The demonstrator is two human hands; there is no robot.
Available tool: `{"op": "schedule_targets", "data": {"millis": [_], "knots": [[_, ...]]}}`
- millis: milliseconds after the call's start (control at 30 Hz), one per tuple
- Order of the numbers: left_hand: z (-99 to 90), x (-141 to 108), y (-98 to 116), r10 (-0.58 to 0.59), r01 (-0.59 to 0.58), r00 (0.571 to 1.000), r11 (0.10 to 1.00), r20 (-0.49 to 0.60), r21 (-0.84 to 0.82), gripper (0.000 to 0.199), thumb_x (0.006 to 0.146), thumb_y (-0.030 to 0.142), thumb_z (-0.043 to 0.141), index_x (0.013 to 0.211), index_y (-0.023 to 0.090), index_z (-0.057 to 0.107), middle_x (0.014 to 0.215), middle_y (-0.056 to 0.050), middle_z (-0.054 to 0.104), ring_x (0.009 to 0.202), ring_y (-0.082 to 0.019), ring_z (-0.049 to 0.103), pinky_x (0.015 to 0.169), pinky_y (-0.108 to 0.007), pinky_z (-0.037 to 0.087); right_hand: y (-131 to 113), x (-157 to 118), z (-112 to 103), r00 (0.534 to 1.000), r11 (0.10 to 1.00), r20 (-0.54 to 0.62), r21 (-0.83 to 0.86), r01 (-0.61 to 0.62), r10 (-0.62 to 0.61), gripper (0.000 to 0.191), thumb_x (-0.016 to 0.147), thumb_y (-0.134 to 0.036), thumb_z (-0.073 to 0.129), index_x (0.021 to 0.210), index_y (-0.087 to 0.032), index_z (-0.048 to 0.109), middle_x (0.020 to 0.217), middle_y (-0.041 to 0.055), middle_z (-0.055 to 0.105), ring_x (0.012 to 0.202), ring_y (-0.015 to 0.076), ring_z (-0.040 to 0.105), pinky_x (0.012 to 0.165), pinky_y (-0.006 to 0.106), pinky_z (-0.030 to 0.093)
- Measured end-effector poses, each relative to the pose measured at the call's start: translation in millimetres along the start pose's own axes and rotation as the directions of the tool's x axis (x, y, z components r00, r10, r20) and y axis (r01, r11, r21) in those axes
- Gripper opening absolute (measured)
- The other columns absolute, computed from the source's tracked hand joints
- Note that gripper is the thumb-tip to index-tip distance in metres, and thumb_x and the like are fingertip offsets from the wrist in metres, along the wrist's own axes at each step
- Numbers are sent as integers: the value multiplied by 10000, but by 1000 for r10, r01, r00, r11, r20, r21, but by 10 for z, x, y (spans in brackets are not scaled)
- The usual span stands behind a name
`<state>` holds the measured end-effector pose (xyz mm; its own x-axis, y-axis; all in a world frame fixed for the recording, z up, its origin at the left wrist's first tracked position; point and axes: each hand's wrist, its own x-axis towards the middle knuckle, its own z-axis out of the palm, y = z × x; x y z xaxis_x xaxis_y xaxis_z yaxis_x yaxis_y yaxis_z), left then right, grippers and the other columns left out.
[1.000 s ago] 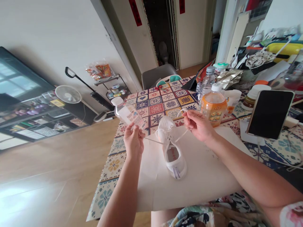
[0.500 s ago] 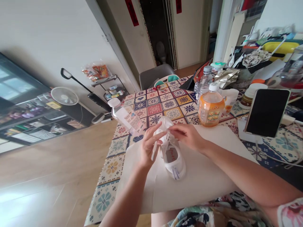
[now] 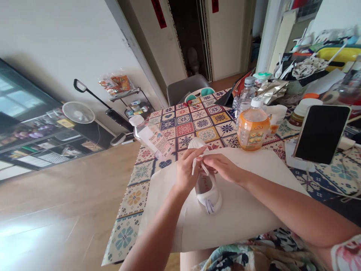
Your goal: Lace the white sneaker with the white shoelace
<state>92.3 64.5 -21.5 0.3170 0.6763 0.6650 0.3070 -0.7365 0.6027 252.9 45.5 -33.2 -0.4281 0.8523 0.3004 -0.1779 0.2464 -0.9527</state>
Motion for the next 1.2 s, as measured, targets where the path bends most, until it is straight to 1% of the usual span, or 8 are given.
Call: {"op": "schedule_targets", "data": {"millis": [300, 500, 700, 867, 967, 1067, 1133, 1200], "knots": [[-19, -53, -31, -241, 248, 969, 951, 57, -187, 311, 886, 406, 618, 1127, 235, 716, 759, -35, 724, 669, -182, 658, 668, -277, 492, -42, 56, 19, 972, 989, -217, 140, -57, 87, 377, 748, -545, 751, 781, -179, 666, 613, -33, 553, 525, 88, 438, 497, 221, 333], [-10, -104, -33, -276, 304, 950, 922, 145, -239, 378, 709, 255, 819, 1046, 248, 648, 663, 28, 713, 389, -57, 315, 407, -204, 262, -99, 106, -56, 874, 935, -400, 324, -147, 276, 488, 614, -606, 802, 764, -178, 622, 516, -58, 543, 400, 73, 423, 375, 187, 280], [-91, -38, 68, -58, 69, 969, 997, 240, -34, 83, 783, 233, 755, 854, 261, 788, 769, -40, 770, 634, -172, 659, 600, -275, 506, -88, 140, -136, 859, 891, -387, 427, -156, 336, 361, 736, -491, 713, 847, -161, 620, 459, -54, 517, 375, 77, 381, 334, 193, 185], [-141, -4, 58, -252, 259, 951, 966, 178, -20, 120, 761, 181, 754, 821, 271, 805, 796, -44, 760, 732, -196, 673, 678, -290, 505, -135, 118, -158, 899, 911, -390, 411, -25, 201, 448, 793, -430, 678, 1132, -220, 475, 653, -47, 613, 450, 98, 457, 418, 210, 336], [-187, 33, 38, -415, 450, 888, 873, 199, -186, 52, 716, 222, 795, 677, 219, 761, 697, -35, 684, 640, -156, 603, 577, -249, 459, -171, 67, -150, 933, 961, -358, 242, 137, -43, 386, 808, -376, 700, 1067, -282, 430, 828, -50, 586, 554, 94, 487, 525, 232, 417], [-240, 59, 41, -597, 700, 714, 590, 365, -403, 256, 661, 392, 848, 681, 179, 708, 482, 52, 463, 389, -54, 340, 388, -188, 244, -171, 9, -121, 954, 962, -163, -146, 229, -252, 194, 842, -329, 696, 905, -250, 530, 883, -11, 516, 717, 126, 512, 631, 263, 440], [-256, 61, 45, -638, 781, 616, 415, 463, -466, 362, 616, 467, 868, 707, 170, 681, 426, 105, 331, 345, -16, 183, 368, -175, 123, -146, -15, -87, 954, 888, -31, -374, 267, -300, 141, 853, -321, 700, 838, -223, 601, 924, 28, 513, 810, 159, 523, 713, 300, 451], [-257, 53, 32, -646, 794, 591, 359, 484, -490, 413, 567, 488, 890, 707, 166, 673, 424, 111, 329, 347, -4, 163, 370, -169, 101, -118, -21, -57, 950, 843, 11, -458, 282, -311, 134, 873, -314, 681, 802, -211, 634, 955, 53, 535, 867, 182, 529, 787, 335, 451]]}}
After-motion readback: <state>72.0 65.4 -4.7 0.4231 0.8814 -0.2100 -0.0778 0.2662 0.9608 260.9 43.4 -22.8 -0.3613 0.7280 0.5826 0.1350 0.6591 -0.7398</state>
